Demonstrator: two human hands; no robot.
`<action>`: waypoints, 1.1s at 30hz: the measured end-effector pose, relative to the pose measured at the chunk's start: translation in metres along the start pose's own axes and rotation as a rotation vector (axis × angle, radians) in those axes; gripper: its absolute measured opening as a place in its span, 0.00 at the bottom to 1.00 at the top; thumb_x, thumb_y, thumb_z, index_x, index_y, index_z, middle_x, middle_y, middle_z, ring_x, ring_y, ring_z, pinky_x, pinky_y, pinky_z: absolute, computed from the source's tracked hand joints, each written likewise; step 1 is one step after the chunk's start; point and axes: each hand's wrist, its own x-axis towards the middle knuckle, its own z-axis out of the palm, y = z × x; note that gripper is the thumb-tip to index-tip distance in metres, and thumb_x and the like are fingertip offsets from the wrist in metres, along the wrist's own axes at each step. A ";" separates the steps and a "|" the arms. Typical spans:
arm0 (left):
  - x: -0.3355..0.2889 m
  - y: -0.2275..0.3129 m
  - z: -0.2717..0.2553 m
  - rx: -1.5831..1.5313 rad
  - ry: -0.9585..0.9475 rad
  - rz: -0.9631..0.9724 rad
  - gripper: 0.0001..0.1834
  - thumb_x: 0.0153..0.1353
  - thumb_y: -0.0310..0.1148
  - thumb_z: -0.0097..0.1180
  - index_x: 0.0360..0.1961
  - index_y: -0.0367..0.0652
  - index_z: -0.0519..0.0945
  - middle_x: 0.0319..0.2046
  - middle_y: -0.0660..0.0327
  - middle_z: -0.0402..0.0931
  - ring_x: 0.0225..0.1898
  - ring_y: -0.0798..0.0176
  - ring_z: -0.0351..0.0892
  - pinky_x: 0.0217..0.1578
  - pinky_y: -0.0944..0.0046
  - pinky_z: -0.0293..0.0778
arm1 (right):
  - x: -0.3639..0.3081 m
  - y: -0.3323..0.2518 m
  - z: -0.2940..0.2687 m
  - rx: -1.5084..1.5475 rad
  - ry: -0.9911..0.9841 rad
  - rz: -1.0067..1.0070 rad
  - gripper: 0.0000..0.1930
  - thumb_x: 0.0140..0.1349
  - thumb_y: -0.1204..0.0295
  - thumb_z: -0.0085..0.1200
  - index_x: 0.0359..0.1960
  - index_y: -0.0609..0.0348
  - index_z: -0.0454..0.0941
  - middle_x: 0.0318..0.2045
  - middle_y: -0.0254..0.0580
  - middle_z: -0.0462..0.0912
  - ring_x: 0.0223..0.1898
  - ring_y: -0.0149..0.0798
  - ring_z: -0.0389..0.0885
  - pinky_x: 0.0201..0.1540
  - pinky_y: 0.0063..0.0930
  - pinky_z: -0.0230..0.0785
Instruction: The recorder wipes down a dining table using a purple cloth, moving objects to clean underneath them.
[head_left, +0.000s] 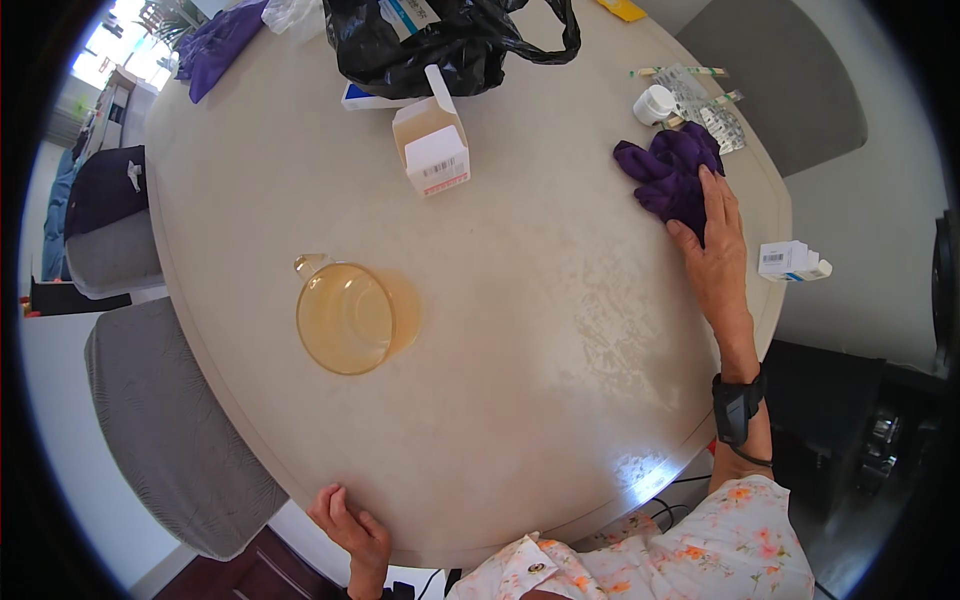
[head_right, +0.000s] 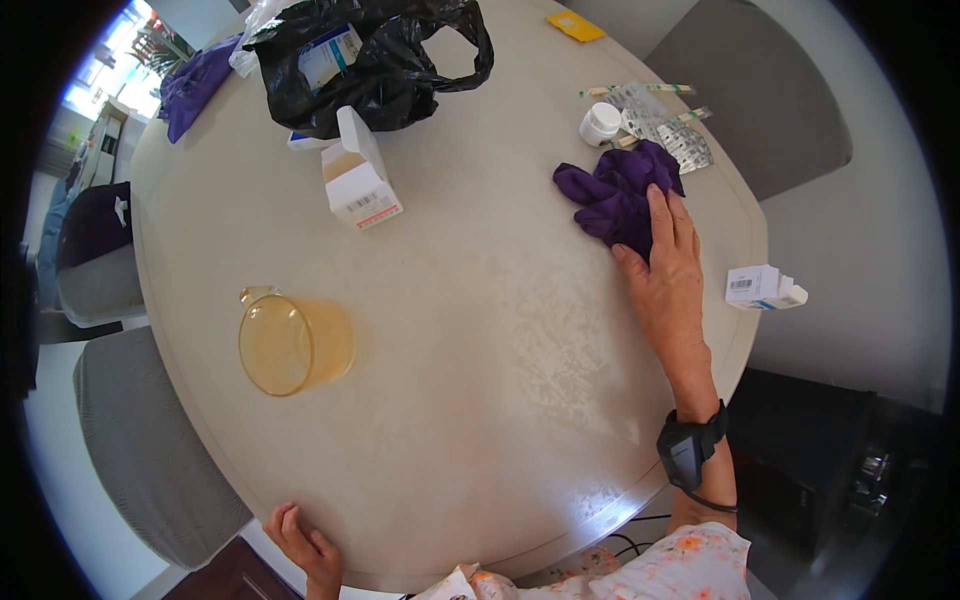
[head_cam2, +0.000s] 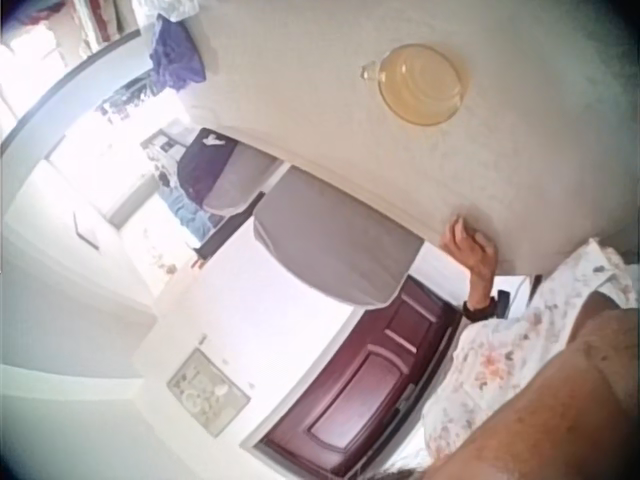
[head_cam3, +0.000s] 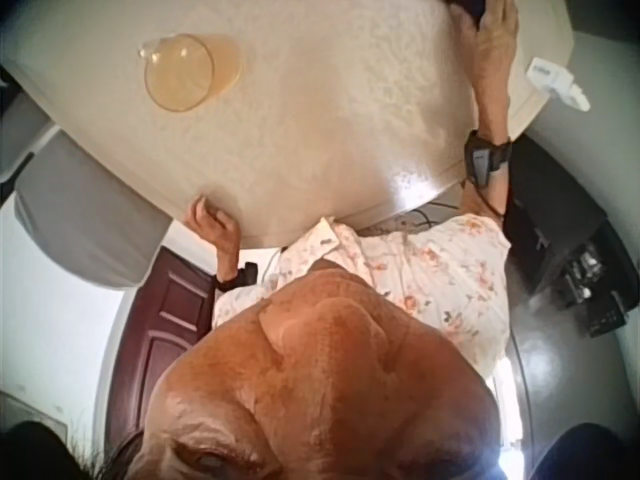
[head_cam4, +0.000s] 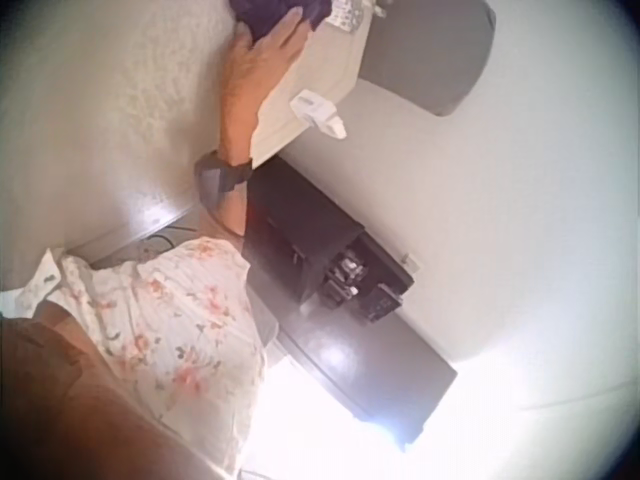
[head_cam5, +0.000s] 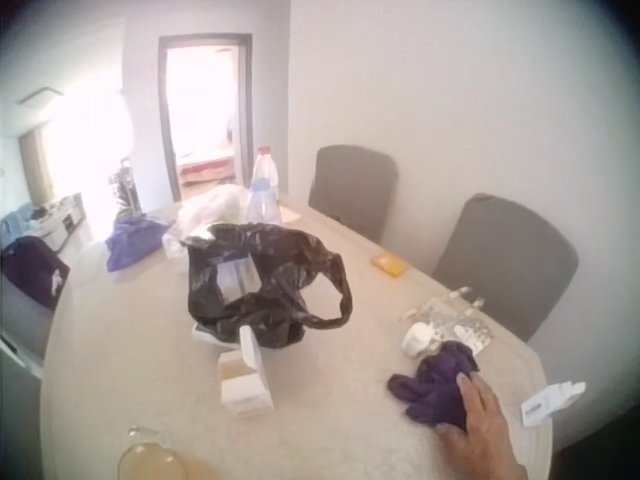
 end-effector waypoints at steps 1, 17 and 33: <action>0.000 0.001 0.000 0.004 0.003 -0.005 0.25 0.44 0.18 0.42 0.48 0.28 0.70 0.47 0.42 0.69 0.49 0.42 0.67 0.52 0.46 0.64 | -0.002 -0.001 0.002 -0.048 0.030 -0.001 0.37 0.55 0.70 0.64 0.67 0.57 0.62 0.65 0.57 0.64 0.65 0.58 0.63 0.65 0.42 0.61; 0.007 0.006 -0.003 0.048 -0.014 -0.016 0.25 0.44 0.17 0.42 0.48 0.29 0.71 0.46 0.43 0.68 0.48 0.43 0.67 0.51 0.47 0.64 | -0.007 -0.072 0.022 0.103 -0.074 -0.322 0.34 0.45 0.80 0.67 0.59 0.57 0.74 0.60 0.54 0.70 0.57 0.57 0.70 0.56 0.43 0.69; 0.004 0.005 -0.003 0.064 -0.024 -0.010 0.23 0.46 0.16 0.43 0.48 0.30 0.71 0.47 0.43 0.69 0.46 0.44 0.68 0.49 0.48 0.65 | -0.048 -0.131 0.045 0.145 -0.084 -0.536 0.34 0.45 0.74 0.66 0.60 0.44 0.75 0.59 0.54 0.68 0.41 0.52 0.71 0.41 0.40 0.72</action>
